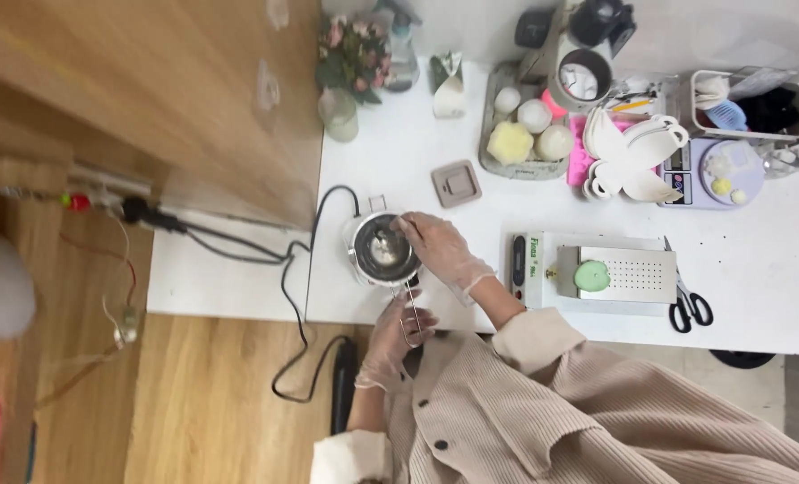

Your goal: Cleaning and refining a leaf-shaped wax candle after removing it from a mold.

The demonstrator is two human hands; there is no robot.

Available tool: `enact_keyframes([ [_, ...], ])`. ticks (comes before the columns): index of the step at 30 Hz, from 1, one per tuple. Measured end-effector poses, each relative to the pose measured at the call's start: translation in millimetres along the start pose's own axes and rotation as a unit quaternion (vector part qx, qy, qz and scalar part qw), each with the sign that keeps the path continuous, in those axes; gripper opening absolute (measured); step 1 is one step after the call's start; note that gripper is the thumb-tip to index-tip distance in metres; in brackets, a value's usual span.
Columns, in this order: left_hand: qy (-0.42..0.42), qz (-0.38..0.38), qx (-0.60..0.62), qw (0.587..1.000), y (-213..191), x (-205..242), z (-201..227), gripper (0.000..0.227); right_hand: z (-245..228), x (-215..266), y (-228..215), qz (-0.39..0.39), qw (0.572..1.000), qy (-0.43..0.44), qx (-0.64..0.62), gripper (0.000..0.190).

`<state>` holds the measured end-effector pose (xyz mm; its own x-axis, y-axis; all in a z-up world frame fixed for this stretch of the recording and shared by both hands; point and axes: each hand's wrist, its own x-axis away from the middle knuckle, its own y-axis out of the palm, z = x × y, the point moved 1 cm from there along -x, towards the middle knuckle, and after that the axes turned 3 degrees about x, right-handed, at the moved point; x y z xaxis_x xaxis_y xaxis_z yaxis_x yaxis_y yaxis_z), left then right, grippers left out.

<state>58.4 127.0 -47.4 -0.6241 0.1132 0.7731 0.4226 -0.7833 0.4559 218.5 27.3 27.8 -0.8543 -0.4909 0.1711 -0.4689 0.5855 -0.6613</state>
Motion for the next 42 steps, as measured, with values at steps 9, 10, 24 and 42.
enact_keyframes([
  [9,0.144,0.133,-0.037,0.980,-18,1,-23,0.030,5,-14,-4,-0.041,0.988,-0.056,0.136,0.037],
  [10,0.130,0.166,-0.061,0.975,-10,12,-10,0.028,7,-16,-6,0.023,0.987,-0.124,0.096,0.037],
  [24,0.172,0.256,-0.407,0.860,-9,56,24,0.053,5,-25,-2,-0.066,0.980,-0.130,0.133,0.034],
  [42,0.266,0.294,-0.468,0.789,3,70,25,0.059,-9,-30,-5,-0.114,0.982,-0.026,0.151,0.038],
])
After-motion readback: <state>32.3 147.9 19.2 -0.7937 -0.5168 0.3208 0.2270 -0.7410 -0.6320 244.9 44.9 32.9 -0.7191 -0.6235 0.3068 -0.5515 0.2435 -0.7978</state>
